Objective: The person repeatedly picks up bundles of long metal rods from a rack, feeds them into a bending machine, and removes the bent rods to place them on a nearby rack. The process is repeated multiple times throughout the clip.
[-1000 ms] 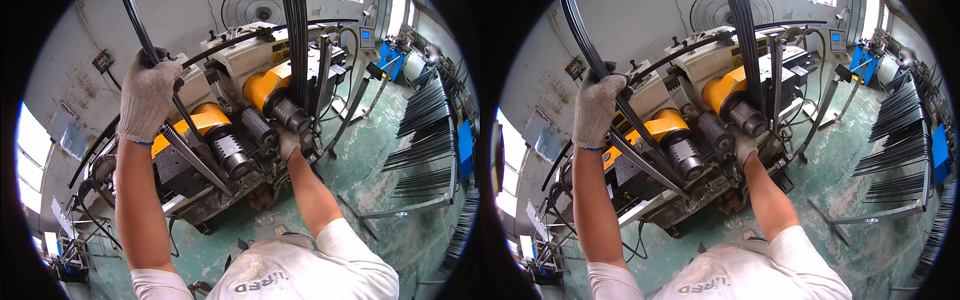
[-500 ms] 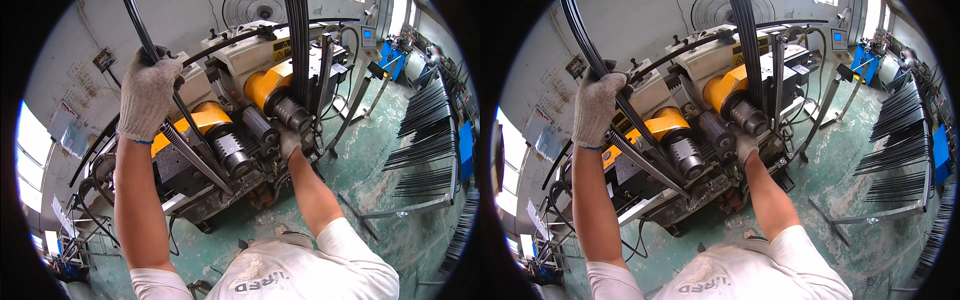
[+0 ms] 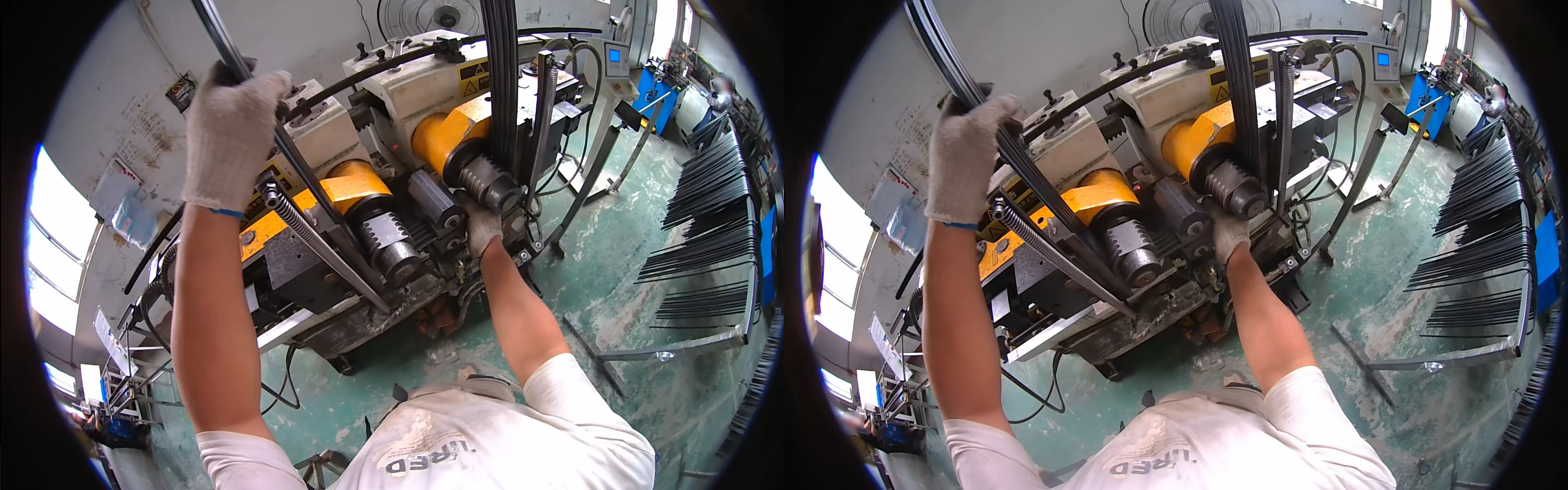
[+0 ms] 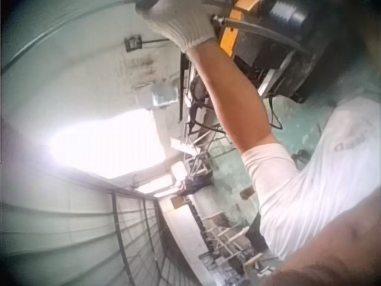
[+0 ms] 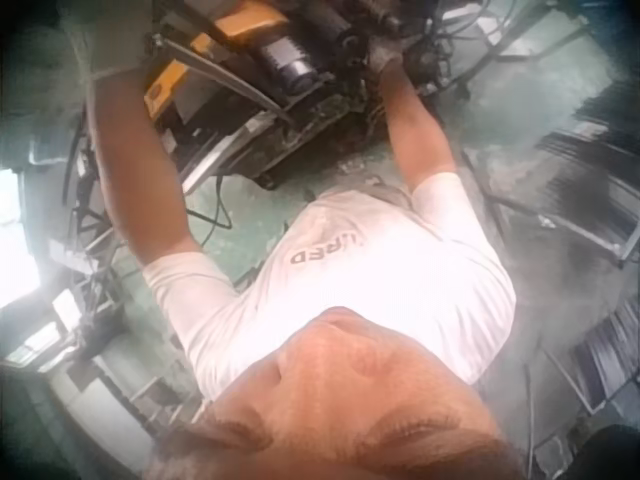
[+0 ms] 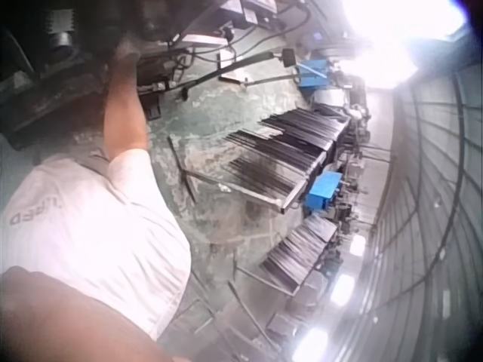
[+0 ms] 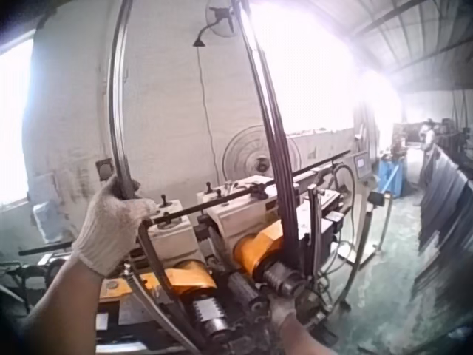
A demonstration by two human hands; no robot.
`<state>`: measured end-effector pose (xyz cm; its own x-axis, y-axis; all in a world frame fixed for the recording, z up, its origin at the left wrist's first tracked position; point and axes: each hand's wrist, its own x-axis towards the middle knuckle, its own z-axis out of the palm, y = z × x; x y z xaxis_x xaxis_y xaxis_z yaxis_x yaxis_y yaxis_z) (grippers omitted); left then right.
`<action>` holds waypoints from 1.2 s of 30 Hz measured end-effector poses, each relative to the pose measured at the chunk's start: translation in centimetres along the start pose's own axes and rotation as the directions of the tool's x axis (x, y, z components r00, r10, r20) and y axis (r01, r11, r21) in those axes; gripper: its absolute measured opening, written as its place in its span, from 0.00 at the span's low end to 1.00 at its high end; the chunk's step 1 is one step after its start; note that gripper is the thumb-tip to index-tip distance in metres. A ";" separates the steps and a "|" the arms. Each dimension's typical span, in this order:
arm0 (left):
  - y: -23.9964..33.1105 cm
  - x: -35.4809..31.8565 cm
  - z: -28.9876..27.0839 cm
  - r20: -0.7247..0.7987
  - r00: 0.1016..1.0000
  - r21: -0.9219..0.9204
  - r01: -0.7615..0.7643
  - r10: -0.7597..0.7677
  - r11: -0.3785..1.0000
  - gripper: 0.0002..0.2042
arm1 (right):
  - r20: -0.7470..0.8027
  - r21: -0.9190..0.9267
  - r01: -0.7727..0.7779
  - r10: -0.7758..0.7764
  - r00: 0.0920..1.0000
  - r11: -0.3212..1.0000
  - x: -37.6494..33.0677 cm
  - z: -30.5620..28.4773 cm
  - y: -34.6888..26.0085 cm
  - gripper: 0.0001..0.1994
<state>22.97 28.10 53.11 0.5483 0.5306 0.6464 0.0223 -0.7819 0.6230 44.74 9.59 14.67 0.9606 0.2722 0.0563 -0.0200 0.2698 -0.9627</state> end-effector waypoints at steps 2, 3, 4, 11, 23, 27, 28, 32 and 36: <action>-1.6 1.5 -1.5 0.007 0.998 -0.002 -0.061 0.061 0.998 0.22 | -0.012 -0.071 0.048 -0.049 0.999 0.996 0.7 -0.2 1.6 0.30; -2.2 1.6 -1.6 0.000 0.995 0.037 -0.100 0.100 0.994 0.21 | -0.003 -0.032 -0.016 0.016 1.000 0.999 0.9 -0.5 2.4 0.29; -2.4 1.5 -1.6 -0.007 0.990 0.077 -0.137 0.137 0.988 0.20 | 0.011 0.005 -0.083 0.083 0.996 0.997 1.0 -0.7 3.5 0.28; 0.1 -0.7 -1.9 0.051 0.998 0.180 0.039 -0.048 0.983 0.17 | 0.194 -0.423 0.210 -0.139 0.971 0.882 3.0 -4.5 10.7 0.20; -3.2 -0.4 -4.2 0.454 0.681 0.723 -0.659 0.574 0.209 0.13 | 0.276 -0.487 0.381 -0.275 0.921 0.786 2.0 -3.6 9.3 0.18; -4.2 -0.5 -4.7 0.369 0.773 0.659 -0.609 0.517 0.441 0.13 | 0.295 -0.489 0.440 -0.333 0.896 0.753 1.3 -3.1 9.0 0.15; -4.1 -0.6 -4.7 0.402 0.750 0.667 -0.633 0.525 0.393 0.13 | 0.334 -0.555 0.463 -0.325 0.885 0.691 1.2 -3.4 8.7 0.15; -2.6 -0.9 -4.9 0.487 0.679 0.678 -0.690 0.549 0.253 0.13 | 0.148 -0.080 -0.049 0.060 0.987 0.996 0.3 -2.3 6.1 0.15; -3.4 -0.8 -5.2 0.500 0.683 0.678 -0.691 0.533 0.249 0.13 | 0.092 0.061 -0.095 0.090 0.992 0.994 0.5 -2.4 7.0 0.20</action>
<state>18.14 31.98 52.75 0.8043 -0.2177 0.5530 0.1938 -0.7836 -0.5903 45.75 9.43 7.29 0.9254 0.3790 -0.0061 -0.1285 0.2985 -0.9457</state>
